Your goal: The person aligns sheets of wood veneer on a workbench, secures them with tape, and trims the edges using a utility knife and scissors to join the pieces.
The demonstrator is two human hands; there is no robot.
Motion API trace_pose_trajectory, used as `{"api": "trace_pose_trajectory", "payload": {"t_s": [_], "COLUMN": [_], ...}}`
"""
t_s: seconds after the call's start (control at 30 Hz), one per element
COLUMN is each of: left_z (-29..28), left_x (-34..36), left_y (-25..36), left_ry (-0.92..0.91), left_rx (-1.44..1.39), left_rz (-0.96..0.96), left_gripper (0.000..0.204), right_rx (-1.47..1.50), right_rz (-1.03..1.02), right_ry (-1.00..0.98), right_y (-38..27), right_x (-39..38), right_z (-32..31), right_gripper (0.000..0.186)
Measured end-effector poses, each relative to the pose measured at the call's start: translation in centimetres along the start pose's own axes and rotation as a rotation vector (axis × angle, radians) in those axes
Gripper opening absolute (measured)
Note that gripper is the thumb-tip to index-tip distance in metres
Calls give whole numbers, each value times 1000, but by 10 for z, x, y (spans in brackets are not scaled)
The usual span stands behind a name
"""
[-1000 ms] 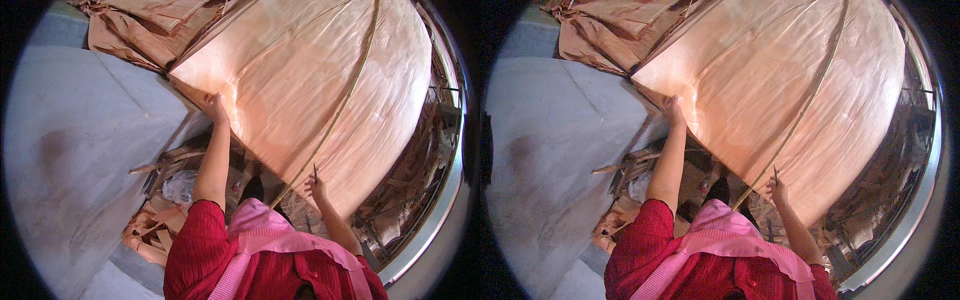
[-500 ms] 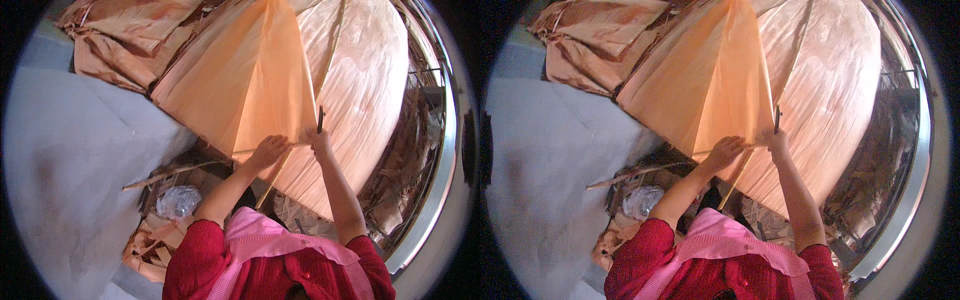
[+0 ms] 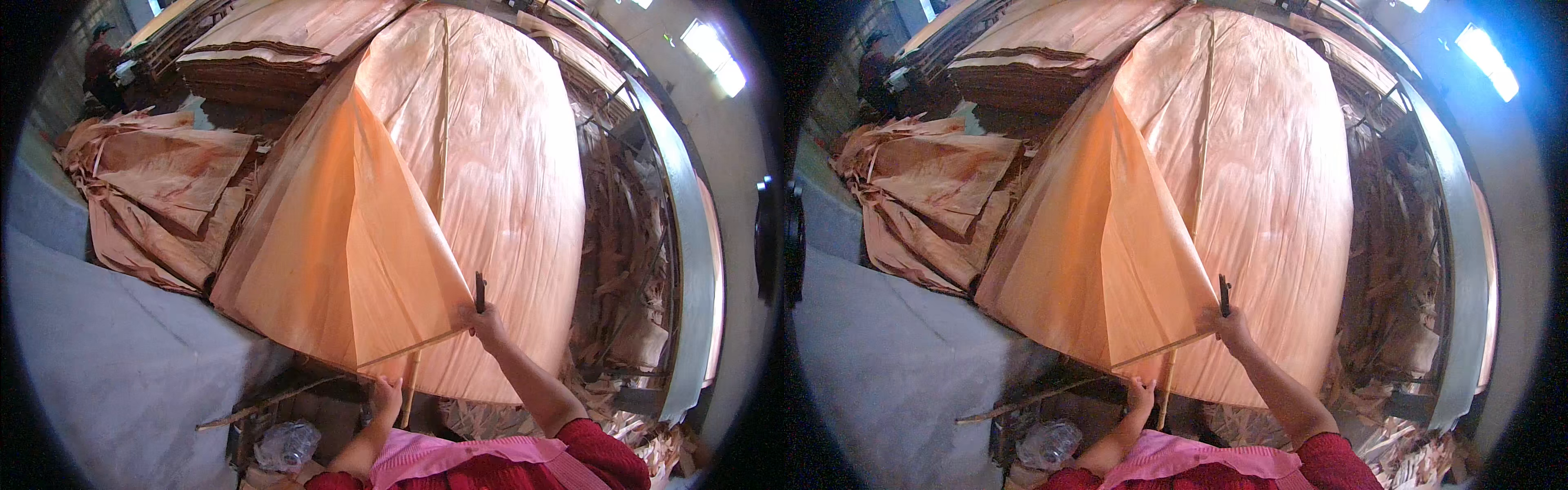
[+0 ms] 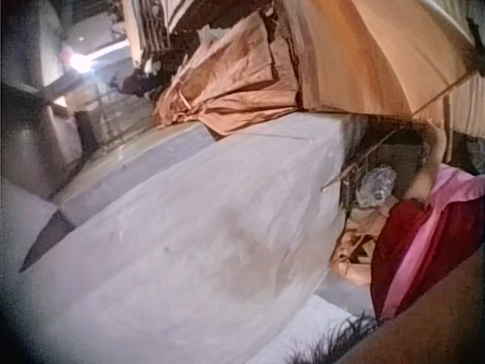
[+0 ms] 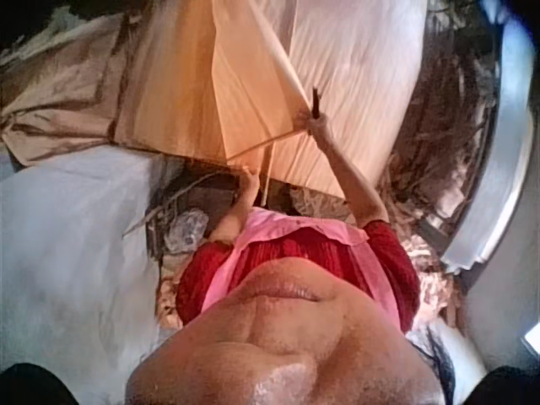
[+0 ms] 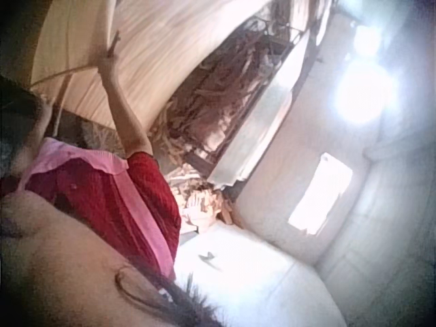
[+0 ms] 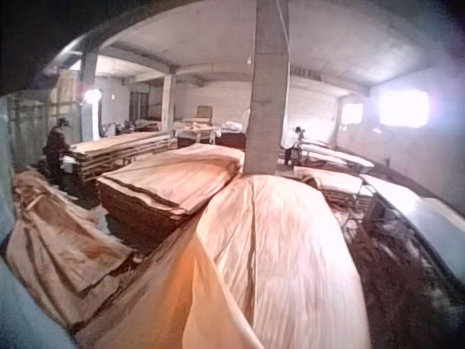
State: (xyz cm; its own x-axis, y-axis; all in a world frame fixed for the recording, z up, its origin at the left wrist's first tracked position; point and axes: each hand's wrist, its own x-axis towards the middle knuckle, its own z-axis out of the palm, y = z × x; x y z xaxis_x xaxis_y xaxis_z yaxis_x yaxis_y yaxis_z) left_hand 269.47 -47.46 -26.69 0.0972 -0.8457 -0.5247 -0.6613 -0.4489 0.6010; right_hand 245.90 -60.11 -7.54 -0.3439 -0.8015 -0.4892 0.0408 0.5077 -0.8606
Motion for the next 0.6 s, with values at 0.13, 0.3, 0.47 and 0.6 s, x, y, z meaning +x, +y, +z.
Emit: {"api": "trace_pose_trajectory", "payload": {"t_s": [0.13, 0.3, 0.47, 0.6], "left_z": [21, 18, -16, -96], "left_x": [7, -5, -14, 6], "left_y": [-3, 16, 20, 44], "left_ry": [-38, -120, 59, 344], "left_rx": [77, 181, 59, -29], "left_rz": [2, 135, 366, 449], "left_gripper": [40, 18, 12, 16], "right_rx": [37, 140, 116, 146], "right_rz": [18, 19, 78, 106], "right_ry": [34, 75, 141, 166], "right_y": [-28, -32, -13, 0], "right_x": [-34, -51, -53, -53], "right_z": [-1, -23, -52, -74], "right_gripper": [17, 11, 9, 12]}}
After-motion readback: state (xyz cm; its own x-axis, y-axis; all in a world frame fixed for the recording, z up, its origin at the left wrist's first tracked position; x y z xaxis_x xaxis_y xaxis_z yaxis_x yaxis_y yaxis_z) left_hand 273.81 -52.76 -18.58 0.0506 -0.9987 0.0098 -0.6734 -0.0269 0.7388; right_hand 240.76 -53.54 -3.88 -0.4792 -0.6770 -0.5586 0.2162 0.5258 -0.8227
